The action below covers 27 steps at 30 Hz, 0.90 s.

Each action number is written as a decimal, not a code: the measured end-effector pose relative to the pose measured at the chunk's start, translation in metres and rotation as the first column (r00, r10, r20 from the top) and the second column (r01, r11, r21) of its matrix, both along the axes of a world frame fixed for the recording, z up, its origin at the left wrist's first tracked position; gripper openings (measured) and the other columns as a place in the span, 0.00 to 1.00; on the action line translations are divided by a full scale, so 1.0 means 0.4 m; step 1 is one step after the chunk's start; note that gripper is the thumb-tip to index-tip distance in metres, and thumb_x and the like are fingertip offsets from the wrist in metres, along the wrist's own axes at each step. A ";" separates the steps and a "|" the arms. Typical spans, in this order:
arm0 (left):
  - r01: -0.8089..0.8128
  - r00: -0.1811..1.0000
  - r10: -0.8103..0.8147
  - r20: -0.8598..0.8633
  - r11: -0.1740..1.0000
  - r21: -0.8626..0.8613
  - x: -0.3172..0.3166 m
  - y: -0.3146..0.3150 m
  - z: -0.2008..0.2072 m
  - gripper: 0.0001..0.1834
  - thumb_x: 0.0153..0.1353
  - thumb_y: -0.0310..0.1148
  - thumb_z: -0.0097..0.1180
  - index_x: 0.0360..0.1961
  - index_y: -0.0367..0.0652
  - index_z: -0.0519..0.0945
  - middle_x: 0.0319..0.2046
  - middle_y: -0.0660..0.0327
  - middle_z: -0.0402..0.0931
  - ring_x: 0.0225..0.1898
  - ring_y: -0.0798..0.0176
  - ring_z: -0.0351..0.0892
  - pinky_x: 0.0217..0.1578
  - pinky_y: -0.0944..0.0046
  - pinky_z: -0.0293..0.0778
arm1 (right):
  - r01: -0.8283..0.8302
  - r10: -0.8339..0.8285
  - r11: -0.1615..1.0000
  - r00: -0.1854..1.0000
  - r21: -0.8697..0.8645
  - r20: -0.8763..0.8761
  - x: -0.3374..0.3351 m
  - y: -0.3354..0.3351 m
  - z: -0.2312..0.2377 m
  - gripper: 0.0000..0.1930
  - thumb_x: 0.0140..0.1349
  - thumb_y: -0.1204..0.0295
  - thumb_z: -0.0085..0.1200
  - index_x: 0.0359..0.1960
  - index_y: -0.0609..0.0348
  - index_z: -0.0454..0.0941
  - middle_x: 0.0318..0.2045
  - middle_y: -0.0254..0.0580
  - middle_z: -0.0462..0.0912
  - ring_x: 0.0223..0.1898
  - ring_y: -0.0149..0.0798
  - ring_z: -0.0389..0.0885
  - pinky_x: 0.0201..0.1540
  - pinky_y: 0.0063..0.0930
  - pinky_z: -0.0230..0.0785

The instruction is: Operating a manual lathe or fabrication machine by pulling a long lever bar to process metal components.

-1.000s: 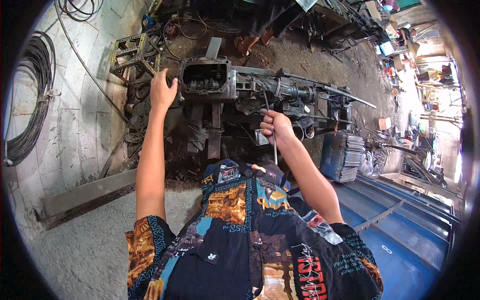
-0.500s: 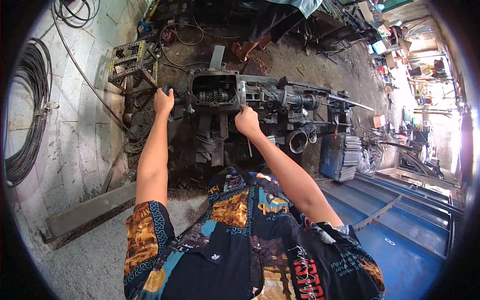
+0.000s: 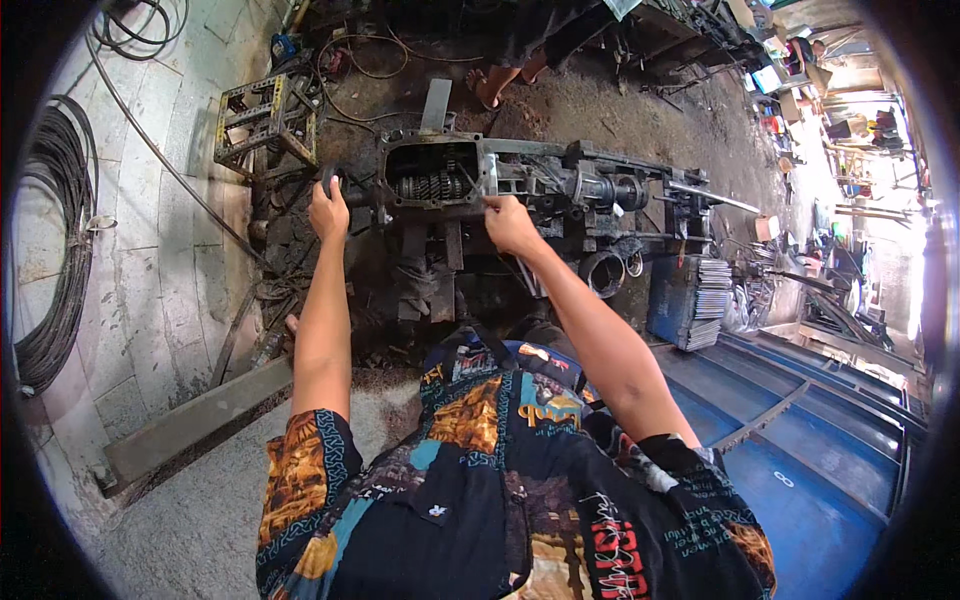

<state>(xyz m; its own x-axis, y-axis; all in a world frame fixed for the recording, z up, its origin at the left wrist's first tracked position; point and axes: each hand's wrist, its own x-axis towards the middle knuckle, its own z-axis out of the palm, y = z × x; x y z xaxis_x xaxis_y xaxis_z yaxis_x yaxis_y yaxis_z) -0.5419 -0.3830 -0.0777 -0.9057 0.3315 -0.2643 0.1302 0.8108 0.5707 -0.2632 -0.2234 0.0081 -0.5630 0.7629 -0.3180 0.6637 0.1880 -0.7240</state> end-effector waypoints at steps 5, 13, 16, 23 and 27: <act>-0.076 0.955 0.135 -0.264 0.972 0.221 0.015 -0.056 -0.071 0.28 0.67 0.51 0.49 0.46 0.31 0.77 0.46 0.41 0.77 0.48 0.38 0.75 0.47 0.46 0.71 | 0.084 -0.066 0.963 0.995 -0.256 0.078 -0.013 -0.005 0.059 0.20 0.60 0.74 0.45 0.51 0.72 0.76 0.39 0.70 0.81 0.47 0.61 0.81 0.51 0.41 0.73; -0.066 0.864 0.207 -0.460 0.950 0.304 -0.045 -0.018 -0.014 0.23 0.73 0.46 0.40 0.48 0.34 0.77 0.50 0.47 0.71 0.54 0.44 0.68 0.55 0.47 0.64 | 0.162 -0.167 0.976 0.986 -0.142 -0.024 -0.010 -0.042 0.015 0.20 0.60 0.73 0.44 0.50 0.75 0.76 0.45 0.71 0.79 0.52 0.60 0.78 0.58 0.41 0.68; 0.084 0.864 0.055 -0.500 0.964 0.251 -0.088 0.020 -0.016 0.26 0.73 0.47 0.37 0.53 0.35 0.74 0.54 0.48 0.70 0.57 0.44 0.66 0.57 0.46 0.63 | 0.151 -0.158 0.974 0.987 -0.169 -0.028 -0.014 -0.043 0.024 0.20 0.60 0.73 0.45 0.50 0.74 0.76 0.45 0.71 0.78 0.53 0.60 0.78 0.58 0.41 0.68; 0.096 0.955 -0.097 -0.282 0.995 -0.015 -0.108 0.077 -0.056 0.34 0.72 0.57 0.28 0.67 0.44 0.63 0.64 0.49 0.61 0.67 0.47 0.56 0.66 0.45 0.59 | 0.125 -0.129 0.982 0.991 -0.142 -0.024 0.005 -0.039 -0.024 0.19 0.60 0.74 0.46 0.50 0.74 0.76 0.46 0.71 0.78 0.53 0.60 0.77 0.59 0.41 0.67; 0.154 0.932 -0.122 -0.341 0.986 0.066 -0.118 0.080 -0.052 0.32 0.73 0.55 0.31 0.65 0.41 0.66 0.63 0.47 0.62 0.65 0.46 0.60 0.63 0.45 0.61 | 0.072 -0.084 0.990 0.992 -0.123 -0.093 0.013 -0.017 -0.026 0.19 0.59 0.74 0.46 0.49 0.75 0.77 0.44 0.70 0.79 0.51 0.61 0.78 0.57 0.40 0.69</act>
